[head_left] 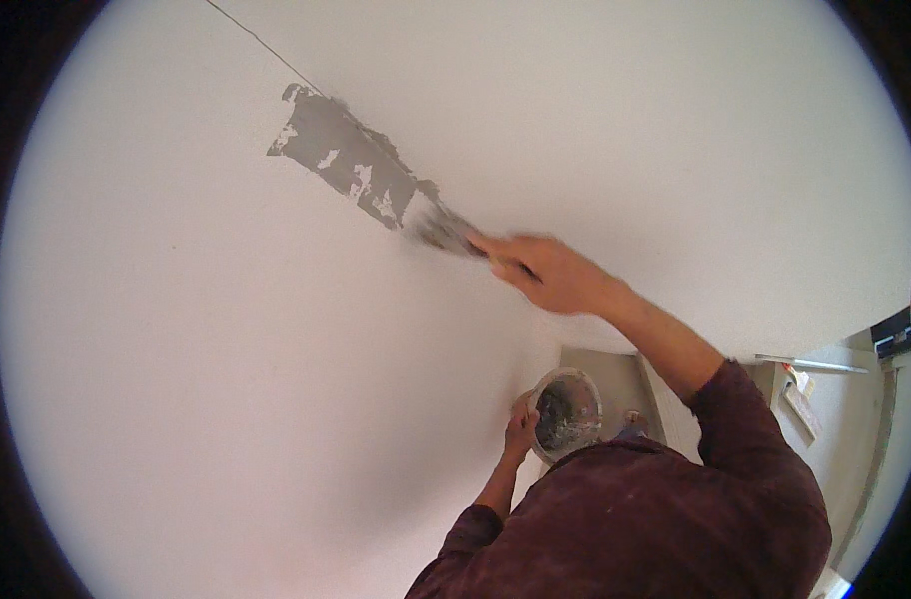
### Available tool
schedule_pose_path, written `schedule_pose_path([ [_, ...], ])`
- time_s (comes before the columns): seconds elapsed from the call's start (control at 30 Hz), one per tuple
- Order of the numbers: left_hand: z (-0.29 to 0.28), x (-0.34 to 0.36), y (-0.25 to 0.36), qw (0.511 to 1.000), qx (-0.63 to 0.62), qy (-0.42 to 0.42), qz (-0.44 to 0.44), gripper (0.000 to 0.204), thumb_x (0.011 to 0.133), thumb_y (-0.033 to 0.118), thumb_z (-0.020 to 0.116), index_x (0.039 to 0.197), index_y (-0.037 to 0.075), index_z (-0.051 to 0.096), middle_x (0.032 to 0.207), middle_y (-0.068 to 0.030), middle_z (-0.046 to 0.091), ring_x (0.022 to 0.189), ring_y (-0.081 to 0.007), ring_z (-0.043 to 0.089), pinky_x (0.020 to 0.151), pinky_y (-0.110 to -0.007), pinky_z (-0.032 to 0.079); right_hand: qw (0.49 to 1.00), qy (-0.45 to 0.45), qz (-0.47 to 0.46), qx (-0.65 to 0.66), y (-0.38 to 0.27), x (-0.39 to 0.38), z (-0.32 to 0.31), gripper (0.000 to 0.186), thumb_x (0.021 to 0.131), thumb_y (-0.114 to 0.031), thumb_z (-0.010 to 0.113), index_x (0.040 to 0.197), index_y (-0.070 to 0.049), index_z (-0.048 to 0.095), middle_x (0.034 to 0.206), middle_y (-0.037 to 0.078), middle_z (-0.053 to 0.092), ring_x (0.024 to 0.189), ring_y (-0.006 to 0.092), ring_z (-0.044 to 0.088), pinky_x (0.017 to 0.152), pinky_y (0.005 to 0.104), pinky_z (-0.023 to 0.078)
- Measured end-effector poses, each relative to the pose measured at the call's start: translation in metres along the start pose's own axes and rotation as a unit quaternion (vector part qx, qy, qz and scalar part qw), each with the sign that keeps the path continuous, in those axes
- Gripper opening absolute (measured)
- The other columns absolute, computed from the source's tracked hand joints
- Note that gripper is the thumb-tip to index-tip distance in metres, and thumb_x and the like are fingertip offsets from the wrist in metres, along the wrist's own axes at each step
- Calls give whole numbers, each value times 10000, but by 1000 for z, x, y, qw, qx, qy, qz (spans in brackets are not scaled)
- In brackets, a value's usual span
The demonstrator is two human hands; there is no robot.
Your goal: The person scoops plaster from a bucket with a trowel and applies it to a vertical crack on a white wall. They repeatedly smooth the plaster over the crack, working their way down the stairwell.
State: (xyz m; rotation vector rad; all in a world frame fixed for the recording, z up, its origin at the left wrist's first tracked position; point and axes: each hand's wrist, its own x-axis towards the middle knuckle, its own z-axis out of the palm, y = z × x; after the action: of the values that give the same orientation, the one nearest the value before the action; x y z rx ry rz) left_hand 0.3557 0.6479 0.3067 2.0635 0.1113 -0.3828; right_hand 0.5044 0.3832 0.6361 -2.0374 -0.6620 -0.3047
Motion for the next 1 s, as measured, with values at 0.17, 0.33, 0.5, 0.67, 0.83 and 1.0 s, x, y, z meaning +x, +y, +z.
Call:
schedule_pose_path([
  [0.17,14,-19,-6,996,-50,25,-71,411,931,372,599,1163,33,595,1017,-94,628,952,-179,564,847,-331,446,976,146,-151,-57,-72,94,-57,414,1000,-209,427,1399,-103,444,801,182,594,749,301,580,721,441,458],
  [0.33,29,-58,-34,981,-119,124,-94,358,928,381,621,880,31,571,815,-18,518,762,-136,462,702,-289,408,993,34,-61,-93,-73,74,-44,414,1009,-240,422,1409,-135,438,745,195,598,683,325,576,706,464,469],
  [0.5,34,-91,-21,963,-130,178,-155,345,928,365,628,778,79,507,734,33,421,692,-101,377,605,-276,349,998,-50,-13,-48,-5,24,-24,436,1002,-237,437,1429,-151,409,782,183,620,714,324,591,735,465,472],
  [0.67,37,-84,-22,956,-143,181,-180,352,926,340,631,739,87,472,711,39,384,679,-103,364,588,-285,342,986,-135,32,-89,29,-23,-15,428,993,-254,417,1409,-150,412,827,235,630,839,377,628,787,526,480],
  [0.83,39,-66,-62,967,-110,161,-164,361,908,332,654,719,88,467,698,39,381,674,-108,364,591,-297,346,997,-31,-58,-39,-10,-5,-43,421,995,-269,419,1396,-142,428,860,231,645,823,386,639,778,515,497],
  [1.0,43,-68,-61,960,-148,185,-151,305,912,301,637,750,71,518,723,18,462,704,-118,421,632,-310,385,978,72,-154,-120,-80,77,-70,406,996,-267,431,1373,-125,478,746,182,621,651,333,599,691,464,484],
])
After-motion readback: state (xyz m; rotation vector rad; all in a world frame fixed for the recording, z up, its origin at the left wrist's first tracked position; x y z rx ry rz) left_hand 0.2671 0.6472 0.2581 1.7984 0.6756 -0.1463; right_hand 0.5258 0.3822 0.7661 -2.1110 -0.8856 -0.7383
